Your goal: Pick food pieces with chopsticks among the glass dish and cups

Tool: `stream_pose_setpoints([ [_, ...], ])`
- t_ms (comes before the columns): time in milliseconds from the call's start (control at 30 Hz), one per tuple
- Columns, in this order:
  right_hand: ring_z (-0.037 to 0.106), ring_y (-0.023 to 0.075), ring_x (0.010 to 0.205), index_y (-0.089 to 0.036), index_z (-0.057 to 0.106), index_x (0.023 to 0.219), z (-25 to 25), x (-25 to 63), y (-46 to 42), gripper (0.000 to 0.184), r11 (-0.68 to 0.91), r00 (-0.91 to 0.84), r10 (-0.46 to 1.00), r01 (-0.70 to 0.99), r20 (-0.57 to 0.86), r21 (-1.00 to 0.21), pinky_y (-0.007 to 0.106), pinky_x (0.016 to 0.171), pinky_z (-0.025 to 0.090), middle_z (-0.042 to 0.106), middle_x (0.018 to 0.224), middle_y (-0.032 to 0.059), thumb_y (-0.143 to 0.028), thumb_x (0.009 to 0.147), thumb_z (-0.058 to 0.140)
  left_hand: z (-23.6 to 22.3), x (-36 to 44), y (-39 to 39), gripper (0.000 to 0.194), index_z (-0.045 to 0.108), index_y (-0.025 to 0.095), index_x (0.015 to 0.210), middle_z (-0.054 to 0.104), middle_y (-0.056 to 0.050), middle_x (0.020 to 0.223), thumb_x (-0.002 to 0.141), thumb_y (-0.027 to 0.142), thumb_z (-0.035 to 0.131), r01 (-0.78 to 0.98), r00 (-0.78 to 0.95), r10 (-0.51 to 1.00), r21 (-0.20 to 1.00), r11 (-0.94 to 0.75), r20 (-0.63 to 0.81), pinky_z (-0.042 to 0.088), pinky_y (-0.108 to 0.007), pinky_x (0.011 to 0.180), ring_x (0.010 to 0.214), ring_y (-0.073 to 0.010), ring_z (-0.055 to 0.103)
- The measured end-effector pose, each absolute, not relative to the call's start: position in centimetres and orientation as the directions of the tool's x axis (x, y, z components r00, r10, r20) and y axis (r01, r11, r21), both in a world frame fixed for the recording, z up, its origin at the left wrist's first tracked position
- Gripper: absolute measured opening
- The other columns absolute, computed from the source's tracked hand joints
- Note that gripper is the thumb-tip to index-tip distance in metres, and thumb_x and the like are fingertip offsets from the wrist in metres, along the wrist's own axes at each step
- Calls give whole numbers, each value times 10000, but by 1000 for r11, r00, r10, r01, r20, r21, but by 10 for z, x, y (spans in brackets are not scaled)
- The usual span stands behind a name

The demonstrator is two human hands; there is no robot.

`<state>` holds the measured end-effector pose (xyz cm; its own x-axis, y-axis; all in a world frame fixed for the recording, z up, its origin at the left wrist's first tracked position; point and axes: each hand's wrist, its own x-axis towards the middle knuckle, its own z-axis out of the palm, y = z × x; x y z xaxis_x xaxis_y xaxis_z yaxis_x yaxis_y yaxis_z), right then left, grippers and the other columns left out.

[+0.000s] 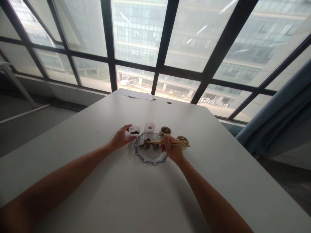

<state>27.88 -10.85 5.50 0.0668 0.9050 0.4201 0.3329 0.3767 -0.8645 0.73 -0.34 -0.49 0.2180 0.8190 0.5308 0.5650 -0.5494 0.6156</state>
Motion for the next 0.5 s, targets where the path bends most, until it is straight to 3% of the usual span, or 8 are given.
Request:
stream_pose_setpoints([
  [233, 560, 155, 356, -201, 613, 679, 53, 289, -113, 558, 368, 178, 886, 291, 428, -883, 255, 323, 435, 632, 513, 32, -714, 875, 511, -4, 7, -4, 649, 536, 202, 1277, 675, -87, 1030, 716, 407, 791, 560, 218, 821, 622, -548, 527, 507, -411, 910, 972, -246, 646],
  [400, 535, 149, 346, -195, 581, 695, 49, 300, -115, 548, 354, 303, 888, 29, 346, -935, 252, 322, 424, 614, 492, 22, -722, 841, 558, -4, 7, -4, 647, 537, 203, 1275, 675, -87, 1035, 712, 391, 793, 563, 218, 817, 615, -552, 534, 507, -414, 910, 970, -249, 645],
  [500, 519, 142, 330, -195, 560, 684, 50, 303, -114, 562, 351, 338, 887, -48, 316, -935, 234, 301, 390, 601, 470, 18, -743, 805, 586, -5, 8, -3, 646, 535, 202, 1277, 674, -88, 1032, 714, 389, 791, 566, 218, 816, 611, -553, 536, 508, -415, 909, 968, -249, 643],
])
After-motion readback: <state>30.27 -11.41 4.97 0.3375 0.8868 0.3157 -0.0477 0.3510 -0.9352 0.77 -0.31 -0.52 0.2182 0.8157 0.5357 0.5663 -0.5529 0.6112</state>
